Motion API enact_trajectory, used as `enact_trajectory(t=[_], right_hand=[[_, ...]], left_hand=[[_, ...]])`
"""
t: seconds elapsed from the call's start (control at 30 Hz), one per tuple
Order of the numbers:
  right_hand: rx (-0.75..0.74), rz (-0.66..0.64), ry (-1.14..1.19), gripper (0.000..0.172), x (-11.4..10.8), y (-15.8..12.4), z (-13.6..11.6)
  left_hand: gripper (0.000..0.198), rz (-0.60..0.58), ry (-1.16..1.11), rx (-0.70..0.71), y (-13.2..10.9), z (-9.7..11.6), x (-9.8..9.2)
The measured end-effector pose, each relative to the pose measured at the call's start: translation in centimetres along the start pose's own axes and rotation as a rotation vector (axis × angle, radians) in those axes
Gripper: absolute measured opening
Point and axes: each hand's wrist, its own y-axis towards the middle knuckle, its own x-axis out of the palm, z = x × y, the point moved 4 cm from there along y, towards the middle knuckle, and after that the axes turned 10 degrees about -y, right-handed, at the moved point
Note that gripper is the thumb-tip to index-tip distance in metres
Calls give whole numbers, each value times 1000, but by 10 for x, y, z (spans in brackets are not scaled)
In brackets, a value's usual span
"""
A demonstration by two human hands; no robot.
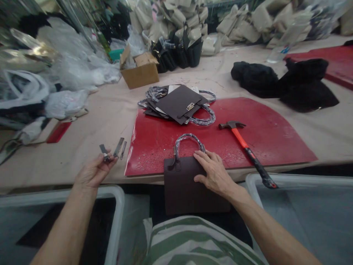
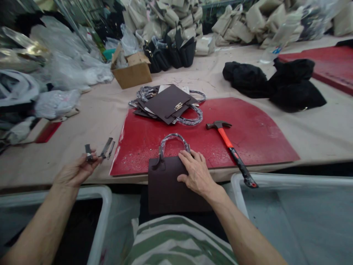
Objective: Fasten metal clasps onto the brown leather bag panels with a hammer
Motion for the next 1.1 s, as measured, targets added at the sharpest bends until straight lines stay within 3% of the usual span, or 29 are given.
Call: enact_trajectory(t=[0.07,0.13,0.23,0.33,0.5,0.63,0.8,1.1], right_hand=[[-2,1,12,73,0,0,1],[12,1,8,72,0,1,1],[52,24,-2,75,3,3,-1],[70,73,-10,71,6,3,-3],[74,109,-25,63,10,1,-2],[71,93,-26,63,11,2,-1],[68,91,-24,61,11,3,-1],[81,102,-15,64,9,3,-1]], left_hand=[[18,-119,-24,-15,-14,-18,16],[5,-234,-3,-14,-27,-38,32],[26,-394,71,19,-49,-69,56],[38,-483,181,120,-71,-95,77],[24,-655,392,235,-109,-129,105],[18,-659,493,357,-125,-145,112],[14,-725,583,488,-129,-162,110],[13,-794,683,791,-135,-166,117]])
